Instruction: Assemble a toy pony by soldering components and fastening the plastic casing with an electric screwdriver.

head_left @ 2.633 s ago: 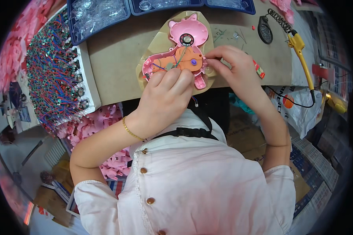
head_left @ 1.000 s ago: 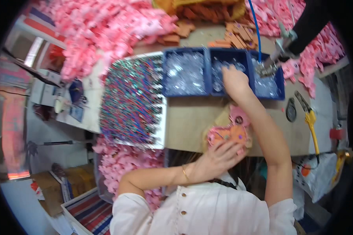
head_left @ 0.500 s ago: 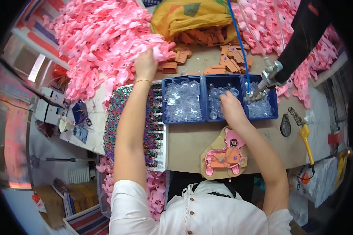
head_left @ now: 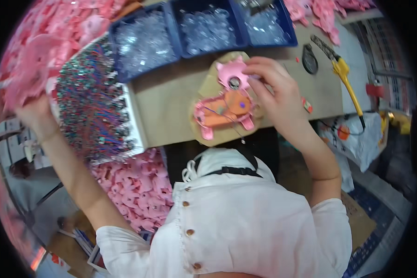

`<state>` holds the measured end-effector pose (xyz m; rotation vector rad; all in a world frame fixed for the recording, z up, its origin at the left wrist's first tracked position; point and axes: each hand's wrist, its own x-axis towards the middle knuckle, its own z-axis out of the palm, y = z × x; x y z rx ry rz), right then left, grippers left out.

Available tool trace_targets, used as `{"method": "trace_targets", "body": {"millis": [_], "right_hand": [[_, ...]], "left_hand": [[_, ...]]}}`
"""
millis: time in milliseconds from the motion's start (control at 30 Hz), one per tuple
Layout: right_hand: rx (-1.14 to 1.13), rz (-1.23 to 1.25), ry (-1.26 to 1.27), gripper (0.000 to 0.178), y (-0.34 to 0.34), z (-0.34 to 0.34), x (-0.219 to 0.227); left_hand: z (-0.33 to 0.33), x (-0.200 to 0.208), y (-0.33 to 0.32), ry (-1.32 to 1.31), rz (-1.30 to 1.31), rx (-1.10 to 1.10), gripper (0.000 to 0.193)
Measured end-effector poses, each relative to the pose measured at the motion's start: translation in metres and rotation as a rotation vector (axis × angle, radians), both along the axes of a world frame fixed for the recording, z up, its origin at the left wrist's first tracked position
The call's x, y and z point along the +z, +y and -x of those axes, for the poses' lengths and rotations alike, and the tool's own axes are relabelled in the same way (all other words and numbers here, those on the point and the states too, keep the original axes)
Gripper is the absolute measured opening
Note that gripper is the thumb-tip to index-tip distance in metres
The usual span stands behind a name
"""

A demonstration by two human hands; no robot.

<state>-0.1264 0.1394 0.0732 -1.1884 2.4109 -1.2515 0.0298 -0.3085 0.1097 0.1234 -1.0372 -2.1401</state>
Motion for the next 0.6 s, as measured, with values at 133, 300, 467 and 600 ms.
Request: {"method": "trace_targets", "body": {"millis": [133, 300, 467, 600], "right_hand": [[-0.029, -0.069, -0.482, 0.022, 0.061, -0.020, -0.014], [-0.238, 0.004, -0.713, 0.030, 0.074, -0.029, -0.034], [-0.190, -0.091, -0.111, 0.026, 0.051, -0.032, -0.041], [-0.123, -0.254, 0.210, 0.029, 0.049, -0.029, -0.054]], "left_hand": [[-0.069, -0.038, 0.053, -0.144, -0.412, -0.135, 0.045], [-0.046, -0.072, 0.201, -0.113, -0.790, -0.380, 0.047], [-0.027, -0.075, 0.241, -0.247, -0.704, -0.416, 0.046], [-0.024, -0.074, 0.246, -0.268, -0.642, -0.438, 0.046]]}}
